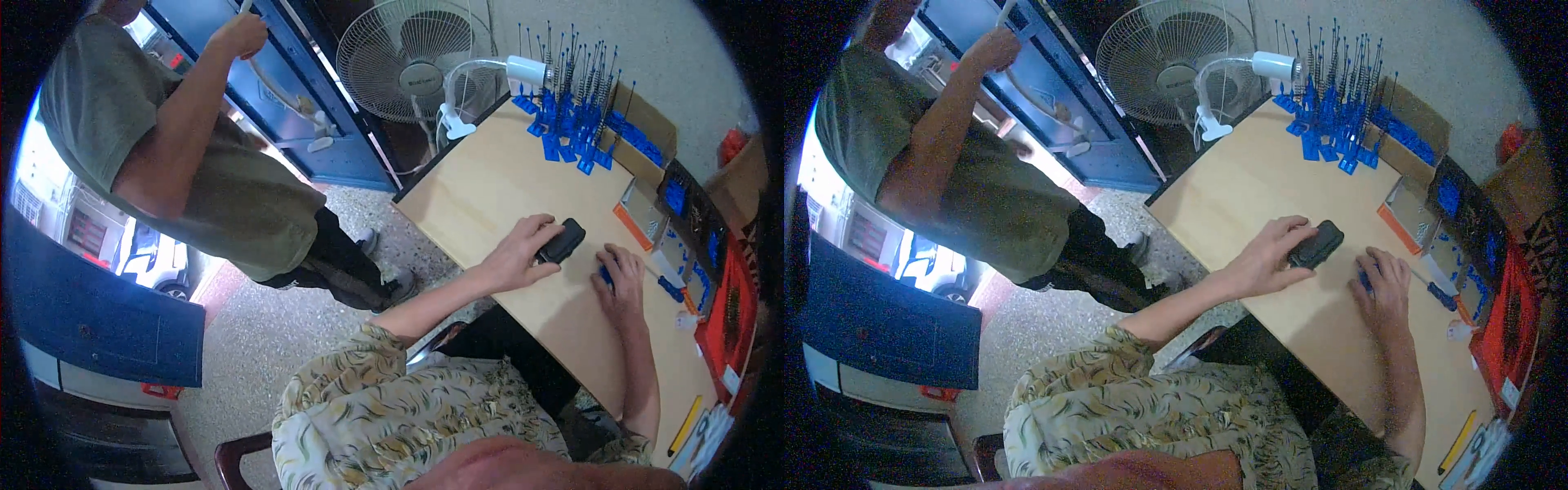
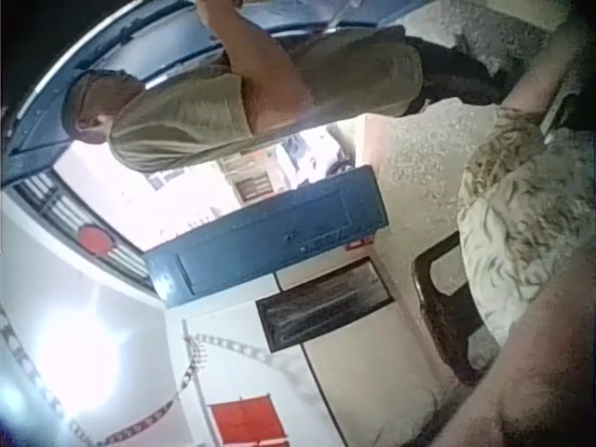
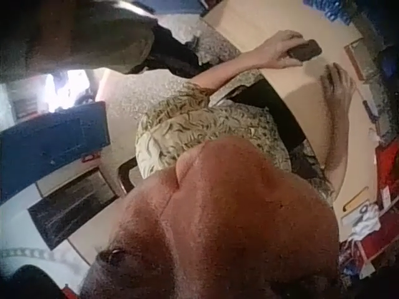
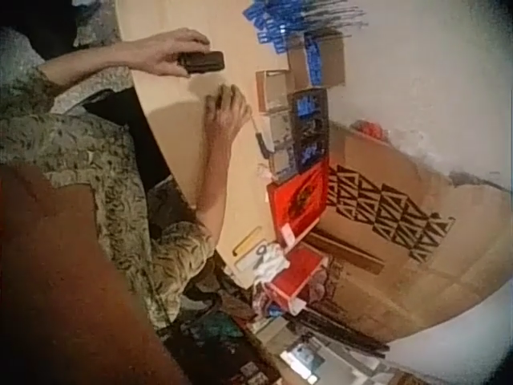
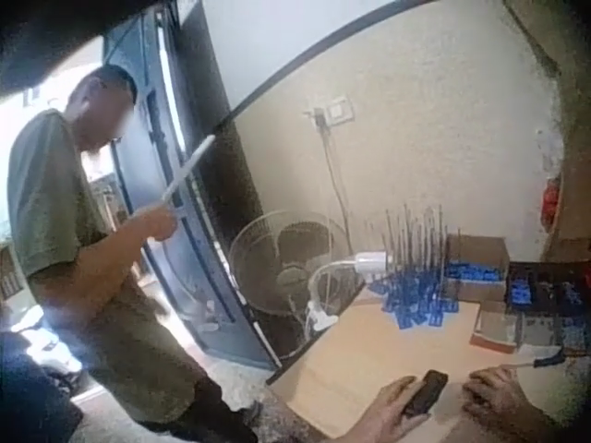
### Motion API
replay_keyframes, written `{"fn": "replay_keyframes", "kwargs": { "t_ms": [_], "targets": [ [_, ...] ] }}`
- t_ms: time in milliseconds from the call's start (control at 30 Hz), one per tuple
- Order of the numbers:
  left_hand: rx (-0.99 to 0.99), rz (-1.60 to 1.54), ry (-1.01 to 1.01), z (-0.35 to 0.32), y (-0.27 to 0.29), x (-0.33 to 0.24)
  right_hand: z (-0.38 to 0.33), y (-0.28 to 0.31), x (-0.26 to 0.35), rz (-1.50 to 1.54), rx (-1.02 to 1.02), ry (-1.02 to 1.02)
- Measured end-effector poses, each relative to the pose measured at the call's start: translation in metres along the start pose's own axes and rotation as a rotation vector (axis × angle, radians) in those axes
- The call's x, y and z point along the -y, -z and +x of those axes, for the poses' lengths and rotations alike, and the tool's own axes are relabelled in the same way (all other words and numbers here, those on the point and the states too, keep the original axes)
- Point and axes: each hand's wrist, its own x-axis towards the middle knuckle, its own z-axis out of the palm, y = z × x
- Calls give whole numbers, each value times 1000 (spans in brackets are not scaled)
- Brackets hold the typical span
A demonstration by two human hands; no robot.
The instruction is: The person assembles small electronic components by inserting metal pins into blue plastic housings by hand.
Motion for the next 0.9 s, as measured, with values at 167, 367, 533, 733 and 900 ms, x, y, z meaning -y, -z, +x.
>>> {"fn": "replay_keyframes", "kwargs": {
  "t_ms": [167, 367, 533, 733, 900],
  "targets": [
    [-139, 84, 17, -1, 49, 29, -29, 18, -14, -66, -27, -5],
    [-400, 174, 278, -18, 112, 74, -44, 12, -28, -69, -65, -36],
    [-448, 322, 314, -34, 143, 118, -45, 11, -32, -48, -65, -71],
    [-243, 476, 501, -26, 199, 193, -39, 15, -25, -67, -62, -82],
    [-156, 424, 524, 7, 214, 267, -34, 14, -15, -28, -67, -124]
  ]
}}
